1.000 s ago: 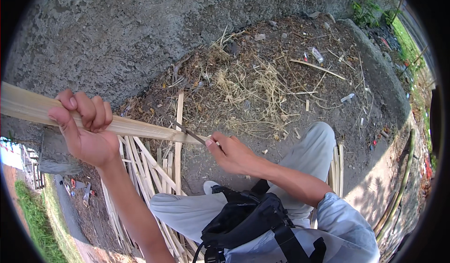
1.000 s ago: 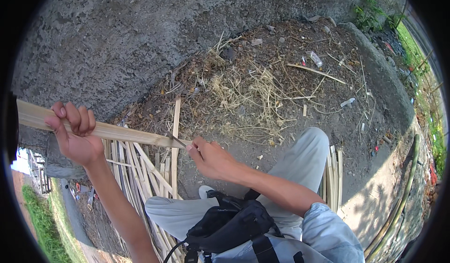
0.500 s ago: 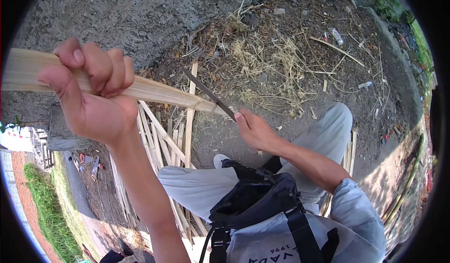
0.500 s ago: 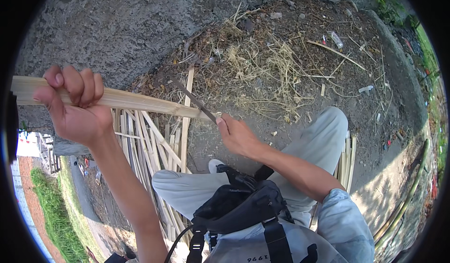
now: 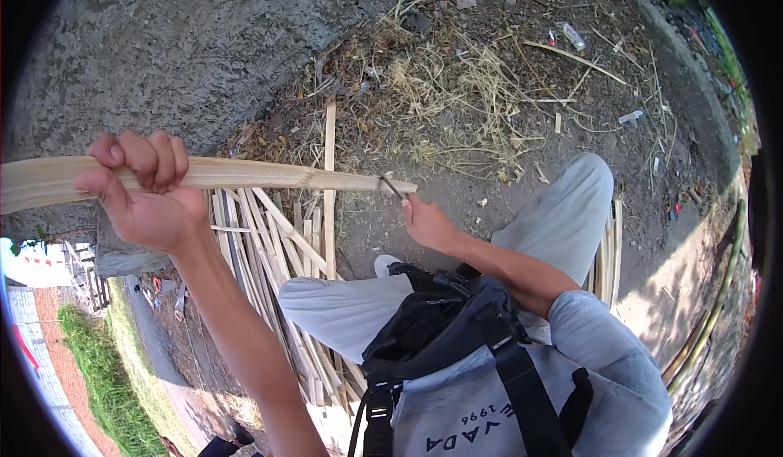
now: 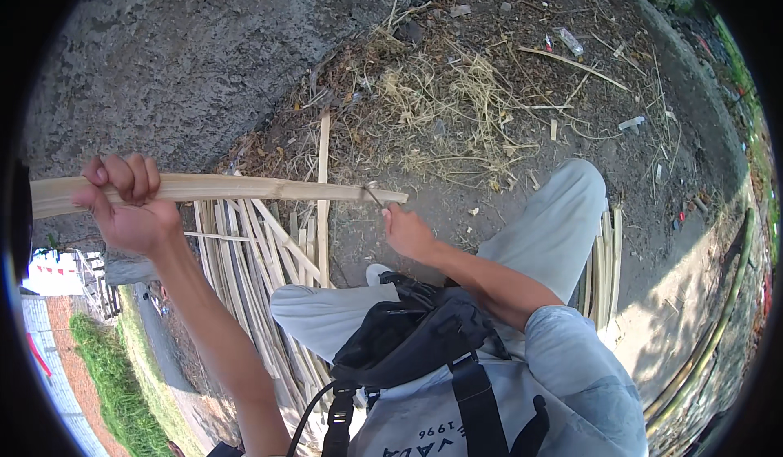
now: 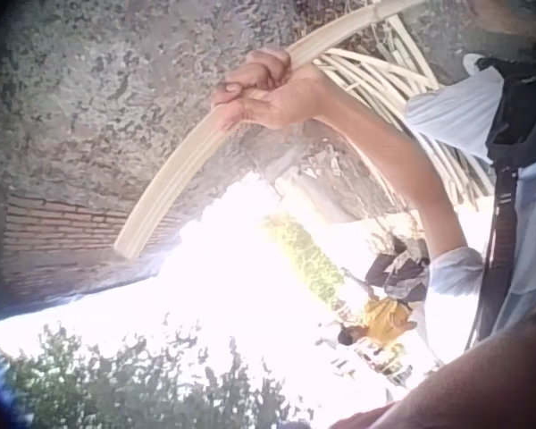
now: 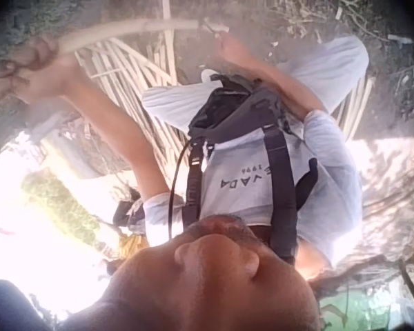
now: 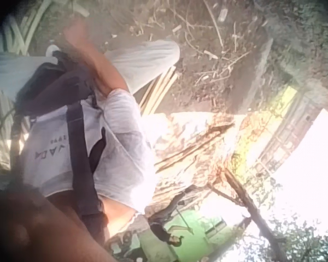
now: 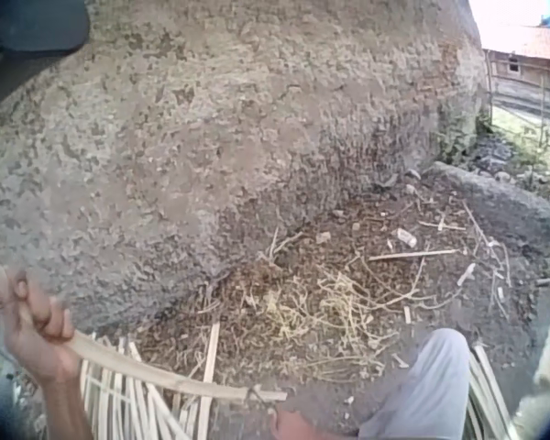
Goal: The person scrapes the outer layer of a long bamboo strip with a machete to smooth the surface.
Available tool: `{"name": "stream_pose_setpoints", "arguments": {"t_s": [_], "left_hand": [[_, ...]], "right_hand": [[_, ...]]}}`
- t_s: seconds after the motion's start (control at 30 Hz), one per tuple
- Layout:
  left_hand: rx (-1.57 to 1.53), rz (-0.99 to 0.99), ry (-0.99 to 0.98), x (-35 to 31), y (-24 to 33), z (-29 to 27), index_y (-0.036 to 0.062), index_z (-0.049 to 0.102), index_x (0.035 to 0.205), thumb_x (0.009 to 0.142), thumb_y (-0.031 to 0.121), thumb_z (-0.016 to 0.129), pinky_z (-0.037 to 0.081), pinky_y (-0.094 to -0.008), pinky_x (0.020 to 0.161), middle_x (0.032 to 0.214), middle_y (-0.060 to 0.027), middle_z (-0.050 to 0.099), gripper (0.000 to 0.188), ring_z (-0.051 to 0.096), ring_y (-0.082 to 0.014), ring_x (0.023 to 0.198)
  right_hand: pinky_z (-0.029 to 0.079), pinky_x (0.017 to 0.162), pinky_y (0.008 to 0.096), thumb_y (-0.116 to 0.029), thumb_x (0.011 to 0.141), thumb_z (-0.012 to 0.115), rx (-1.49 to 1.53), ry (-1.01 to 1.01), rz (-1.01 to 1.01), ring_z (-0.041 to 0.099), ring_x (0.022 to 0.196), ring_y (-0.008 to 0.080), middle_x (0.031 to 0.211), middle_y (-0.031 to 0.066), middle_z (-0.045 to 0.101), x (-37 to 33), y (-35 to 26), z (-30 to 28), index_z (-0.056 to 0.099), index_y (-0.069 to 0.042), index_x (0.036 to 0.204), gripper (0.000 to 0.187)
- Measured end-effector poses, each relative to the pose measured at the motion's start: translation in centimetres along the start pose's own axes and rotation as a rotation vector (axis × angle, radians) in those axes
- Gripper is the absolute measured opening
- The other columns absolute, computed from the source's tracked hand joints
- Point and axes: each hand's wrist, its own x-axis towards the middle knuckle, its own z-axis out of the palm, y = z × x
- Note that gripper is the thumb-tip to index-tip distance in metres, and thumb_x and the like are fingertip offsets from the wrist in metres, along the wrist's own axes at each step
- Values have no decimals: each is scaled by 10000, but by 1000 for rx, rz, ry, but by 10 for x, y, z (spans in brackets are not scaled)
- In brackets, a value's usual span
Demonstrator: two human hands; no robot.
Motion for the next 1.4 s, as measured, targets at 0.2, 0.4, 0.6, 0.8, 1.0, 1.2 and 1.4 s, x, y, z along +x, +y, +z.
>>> {"name": "stream_pose_setpoints", "arguments": {"t_s": [0.2, 0.4, 0.6, 0.8, 1.0, 1.2, 1.4], "left_hand": [[-1, 9, 19, -1, 8, 17, 125, 403, 842, 924, 553, 449, 146, -235, 432, 559, 36, 241, 437, 177, -69, 456], [-63, 12, -41, 0, -3, -1, 118, 414, 838, 917, 545, 471, 141, -240, 430, 547, 43, 224, 438, 153, -67, 450], [-34, 48, -34, -11, 17, 7, 121, 437, 825, 908, 545, 485, 128, -244, 412, 526, 47, 220, 435, 142, -62, 440], [-170, 34, -174, -12, 1, -16, 127, 440, 824, 901, 501, 535, 118, -240, 372, 501, 59, 237, 393, 127, -57, 392], [-318, 53, -340, -3, 11, -6, 136, 442, 804, 879, 503, 569, 115, -240, 368, 502, 57, 237, 396, 135, -56, 386], [-195, -23, -223, -2, -5, -12, 119, 437, 821, 899, 518, 527, 125, -247, 402, 529, 51, 219, 416, 133, -61, 428], [-113, 25, -176, -8, 8, 28, 116, 447, 843, 906, 547, 485, 128, -247, 410, 533, 46, 223, 437, 127, -65, 432]], "right_hand": [[456, 648, 580, -271, 992, 352, 84, -103, -61, 575, 674, 512, 686, 298, 579, -4, -68, -48, 485, 14, 967, 316], [407, 620, 585, -283, 992, 360, 31, 34, -32, 548, 624, 502, 637, 276, 561, 18, 18, -6, 478, 16, 954, 324], [442, 702, 583, -278, 985, 358, 168, -66, -10, 576, 725, 510, 746, 303, 594, -15, -59, -31, 504, 13, 974, 326], [435, 693, 572, -262, 984, 365, 9, -38, 28, 563, 685, 500, 711, 284, 586, 22, 14, -8, 514, -3, 965, 300], [394, 636, 561, -274, 988, 353, 295, 35, -3, 531, 629, 501, 666, 255, 562, 5, -63, -32, 509, -4, 920, 319], [397, 603, 558, -289, 994, 345, 159, -3, -49, 528, 610, 487, 648, 242, 547, 15, -77, -46, 504, -7, 922, 331], [411, 641, 563, -302, 989, 364, 198, 32, -156, 553, 639, 488, 667, 252, 563, -9, -71, -51, 516, -7, 936, 335]]}}
